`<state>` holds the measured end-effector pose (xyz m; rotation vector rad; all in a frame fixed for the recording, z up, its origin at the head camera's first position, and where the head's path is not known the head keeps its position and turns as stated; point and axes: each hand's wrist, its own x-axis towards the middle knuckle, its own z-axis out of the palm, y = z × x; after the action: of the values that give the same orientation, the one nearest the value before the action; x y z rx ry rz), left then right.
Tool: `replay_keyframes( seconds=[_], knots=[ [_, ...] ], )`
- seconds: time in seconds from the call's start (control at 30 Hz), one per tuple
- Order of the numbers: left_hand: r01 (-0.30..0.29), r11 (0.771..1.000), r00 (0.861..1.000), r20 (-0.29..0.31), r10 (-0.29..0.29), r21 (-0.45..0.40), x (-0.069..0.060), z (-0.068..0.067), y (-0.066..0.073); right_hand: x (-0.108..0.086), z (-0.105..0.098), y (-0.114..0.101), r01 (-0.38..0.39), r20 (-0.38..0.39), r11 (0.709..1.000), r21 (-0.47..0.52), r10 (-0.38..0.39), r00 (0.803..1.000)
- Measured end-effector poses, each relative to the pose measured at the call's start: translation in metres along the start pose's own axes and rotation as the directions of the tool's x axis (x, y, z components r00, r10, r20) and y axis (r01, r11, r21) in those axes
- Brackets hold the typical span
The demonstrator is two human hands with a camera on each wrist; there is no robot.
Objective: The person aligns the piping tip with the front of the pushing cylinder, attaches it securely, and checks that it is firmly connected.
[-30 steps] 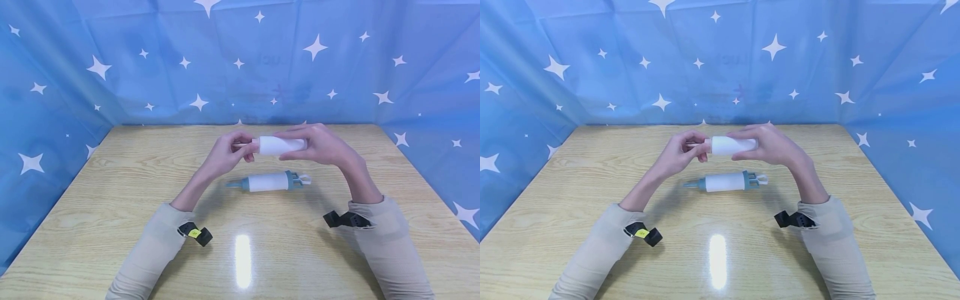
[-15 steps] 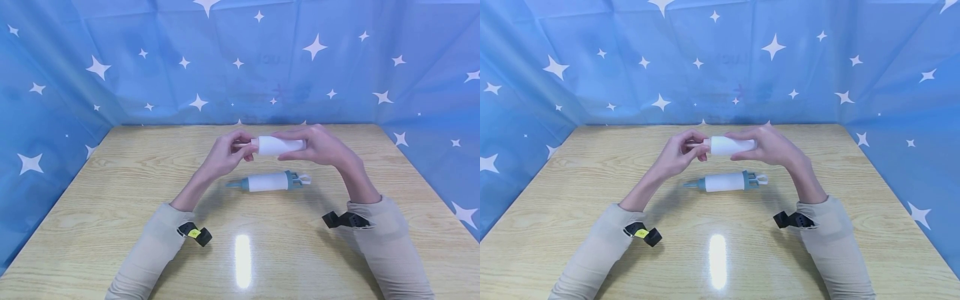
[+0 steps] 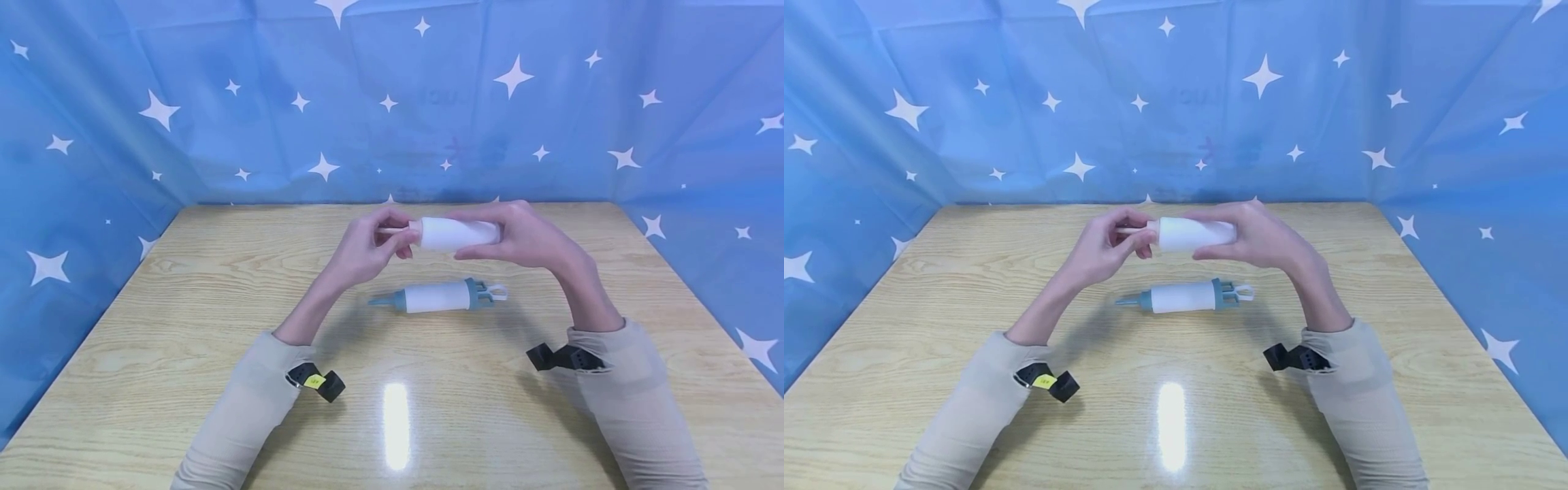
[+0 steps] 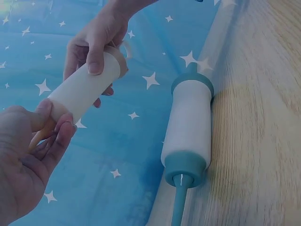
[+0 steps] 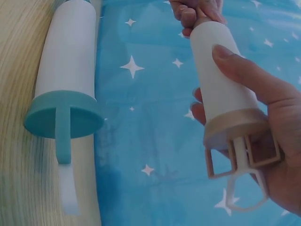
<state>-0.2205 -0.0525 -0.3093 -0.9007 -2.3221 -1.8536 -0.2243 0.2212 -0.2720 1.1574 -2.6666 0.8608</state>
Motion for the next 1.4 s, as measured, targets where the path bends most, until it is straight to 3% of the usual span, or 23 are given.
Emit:
replay_keyframes(
  seconds=[0.23,0.4,0.6,0.83,1.0,1.17,1.27,1.4],
  knots=[
    [-0.012,0.999,0.999,-0.042,0.011,-0.029,0.002,-0.008,-0.012,-0.007,-0.009,0.010,-0.178,0.007,0.981,0.069,0.178,0.984],
    [-0.023,0.999,0.996,-0.089,0.019,-0.042,0.005,-0.011,-0.020,-0.010,-0.012,0.020,-0.207,0.022,0.977,0.051,0.207,0.978],
    [0.029,0.998,0.986,-0.161,-0.037,-0.050,0.006,-0.014,-0.028,-0.010,-0.011,0.030,-0.280,0.032,0.959,0.029,0.279,0.960],
    [0.067,0.996,0.980,-0.184,-0.078,-0.065,0.008,-0.016,-0.035,-0.011,-0.007,0.042,-0.310,0.062,0.949,0.060,0.307,0.950],
    [0.153,0.985,0.970,-0.177,-0.164,-0.075,0.009,-0.018,-0.041,-0.009,-0.001,0.052,-0.284,0.035,0.959,0.011,0.283,0.958],
    [0.269,0.960,0.940,-0.193,-0.280,-0.081,0.007,-0.019,-0.051,-0.004,0.009,0.061,-0.262,0.011,0.964,-0.035,0.263,0.965],
    [0.308,0.951,0.931,-0.192,-0.310,-0.043,0.006,-0.020,-0.059,-0.002,0.015,0.063,-0.275,0.025,0.961,-0.035,0.276,0.961],
    [0.334,0.942,0.931,-0.152,-0.332,-0.013,0.005,-0.018,-0.070,-0.002,0.020,0.067,-0.308,0.073,0.951,-0.018,0.309,0.948]
  ],
)
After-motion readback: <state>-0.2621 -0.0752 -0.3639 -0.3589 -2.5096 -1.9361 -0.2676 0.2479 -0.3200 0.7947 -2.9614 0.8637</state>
